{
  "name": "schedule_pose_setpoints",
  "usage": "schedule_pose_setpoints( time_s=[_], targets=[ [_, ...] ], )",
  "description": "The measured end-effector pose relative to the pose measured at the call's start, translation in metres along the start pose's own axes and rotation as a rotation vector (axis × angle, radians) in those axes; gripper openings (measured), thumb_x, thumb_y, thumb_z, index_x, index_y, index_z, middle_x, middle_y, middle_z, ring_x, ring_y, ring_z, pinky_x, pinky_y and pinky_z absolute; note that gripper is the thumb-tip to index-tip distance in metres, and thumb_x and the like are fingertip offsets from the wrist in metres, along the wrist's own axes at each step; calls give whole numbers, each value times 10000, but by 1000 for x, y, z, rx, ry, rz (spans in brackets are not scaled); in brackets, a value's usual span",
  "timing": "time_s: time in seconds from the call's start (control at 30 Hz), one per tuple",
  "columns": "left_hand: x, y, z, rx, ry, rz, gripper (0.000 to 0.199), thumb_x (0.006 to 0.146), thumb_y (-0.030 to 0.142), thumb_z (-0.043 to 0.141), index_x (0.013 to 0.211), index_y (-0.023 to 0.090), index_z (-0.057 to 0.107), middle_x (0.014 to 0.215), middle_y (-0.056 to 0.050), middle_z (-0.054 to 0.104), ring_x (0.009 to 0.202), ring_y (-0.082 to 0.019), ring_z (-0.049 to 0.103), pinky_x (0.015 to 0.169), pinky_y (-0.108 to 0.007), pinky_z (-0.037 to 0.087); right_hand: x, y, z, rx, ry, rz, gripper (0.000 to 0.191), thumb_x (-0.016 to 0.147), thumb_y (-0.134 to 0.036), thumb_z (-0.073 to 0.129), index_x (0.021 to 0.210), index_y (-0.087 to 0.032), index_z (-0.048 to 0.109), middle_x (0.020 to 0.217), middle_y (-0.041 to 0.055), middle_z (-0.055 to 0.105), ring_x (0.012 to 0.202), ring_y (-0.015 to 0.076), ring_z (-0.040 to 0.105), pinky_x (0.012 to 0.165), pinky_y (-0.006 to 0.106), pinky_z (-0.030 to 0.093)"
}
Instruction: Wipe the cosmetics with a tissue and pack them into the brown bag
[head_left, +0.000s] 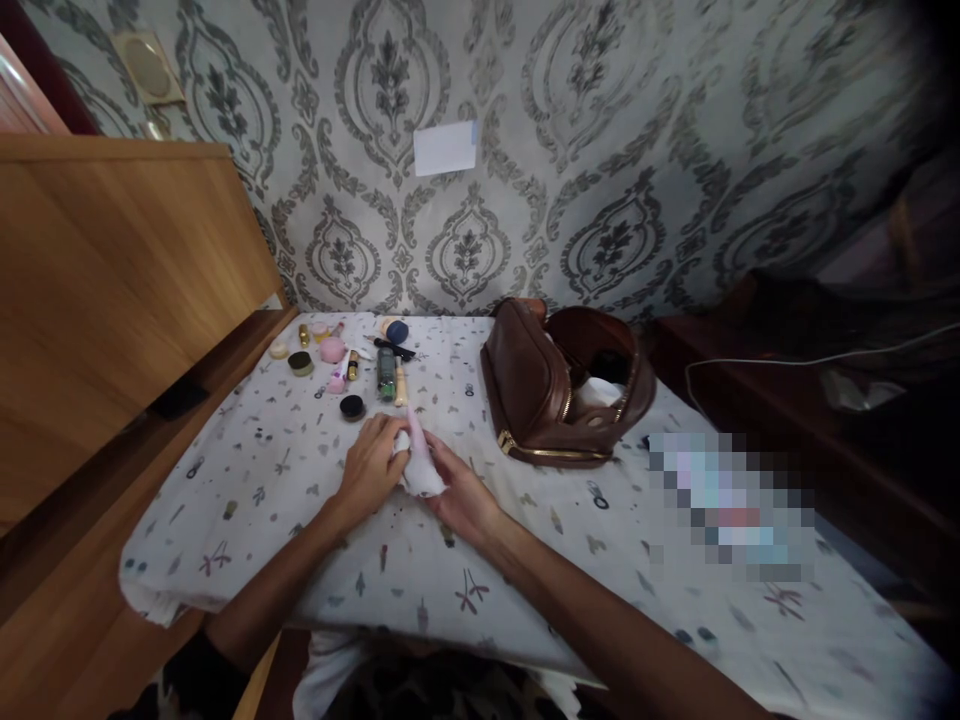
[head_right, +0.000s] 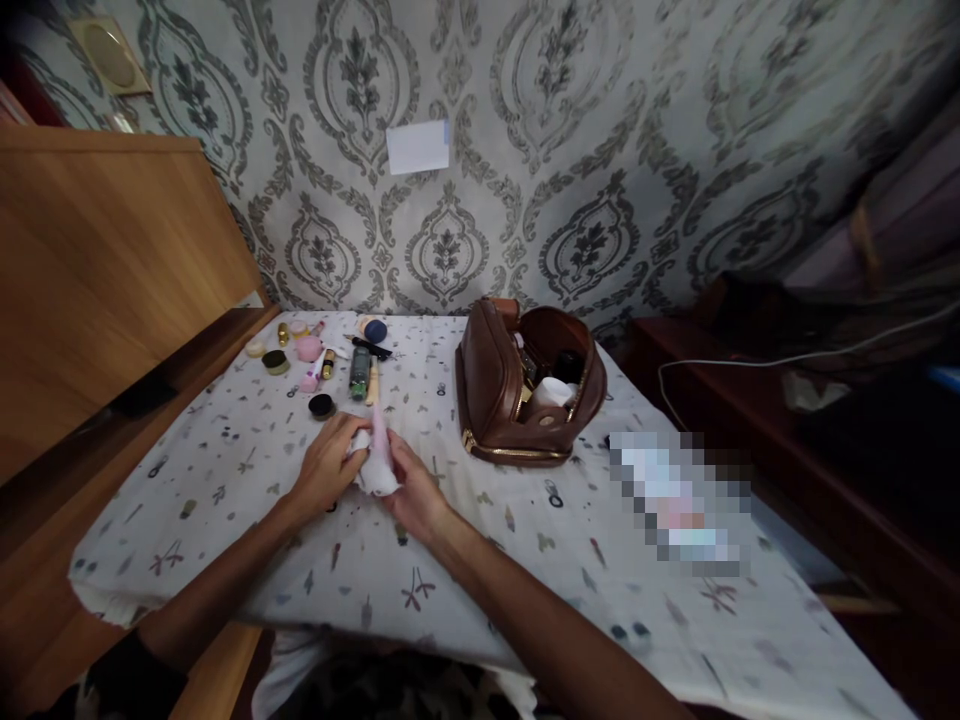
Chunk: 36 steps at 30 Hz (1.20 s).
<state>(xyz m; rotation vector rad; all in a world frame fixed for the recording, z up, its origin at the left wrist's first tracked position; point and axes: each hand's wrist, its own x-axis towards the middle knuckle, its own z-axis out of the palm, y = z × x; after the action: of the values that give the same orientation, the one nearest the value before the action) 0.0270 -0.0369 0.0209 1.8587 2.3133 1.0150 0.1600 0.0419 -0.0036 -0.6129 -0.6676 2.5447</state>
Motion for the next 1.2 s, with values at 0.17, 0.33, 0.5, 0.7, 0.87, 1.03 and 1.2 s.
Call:
schedule_pose_setpoints(
  time_s=[0.17, 0.33, 0.5, 0.7, 0.87, 1.03, 1.2],
  targets=[
    [1, -12, 2, 0, 54, -13, 280, 841, 130, 469, 1078, 216, 592, 1155, -71, 565, 1119, -246, 511, 973, -400, 437, -5, 2, 3, -66, -22, -23, 578, 673, -187, 818, 1212, -273, 628, 965, -13, 680, 740, 132, 620, 677, 290, 544],
    [2, -21, 2, 46, 71, -21, 285, 852, 130, 457, 1085, 212, 599, 1198, -77, 568, 1147, -254, 504, 974, -413, 455, -6, 2, 5, -117, -25, -51, 634, 632, -143, 811, 1217, -278, 606, 930, -12, 653, 781, 149, 635, 743, 343, 555],
    [2, -25, 1, 106, 72, -34, 280, 864, 149, 458, 1097, 205, 605, 1217, -87, 559, 1164, -263, 505, 990, -437, 459, -7, 2, 5, -142, -27, -53, 621, 617, -161, 819, 1190, -265, 601, 904, -15, 640, 767, 155, 642, 750, 355, 556],
    [0, -27, 4, 151, 83, -8, 282, 875, 137, 457, 1096, 190, 624, 1253, -103, 552, 1193, -272, 498, 991, -439, 472, -7, 2, 5, -158, -39, -68, 598, 603, -170, 822, 1159, -260, 619, 903, -15, 630, 786, 152, 626, 759, 345, 549],
    [-3, -28, 3, 182, 67, 27, 285, 905, 129, 414, 1050, 194, 651, 1280, -103, 541, 1217, -264, 491, 987, -425, 483, -6, 3, 6, -157, -28, -76, 585, 594, -168, 826, 1139, -260, 634, 891, -14, 629, 831, 150, 599, 779, 338, 543],
    [-6, -25, -2, 223, 23, 23, 269, 934, 154, 403, 1015, 183, 657, 1278, -107, 549, 1198, -260, 501, 950, -410, 508, -6, 3, 5, -164, -34, -77, 584, 598, -179, 830, 1140, -264, 628, 969, 0, 648, 866, 162, 599, 806, 360, 534],
    [-9, -23, -3, 242, -10, 37, 281, 955, 158, 387, 1041, 179, 653, 1282, -111, 558, 1234, -264, 490, 961, -419, 513, -8, 2, 7, -170, -39, -81, 572, 601, -177, 826, 1131, -267, 629, 923, -12, 655, 844, 158, 593, 766, 311, 516]
  ],
)
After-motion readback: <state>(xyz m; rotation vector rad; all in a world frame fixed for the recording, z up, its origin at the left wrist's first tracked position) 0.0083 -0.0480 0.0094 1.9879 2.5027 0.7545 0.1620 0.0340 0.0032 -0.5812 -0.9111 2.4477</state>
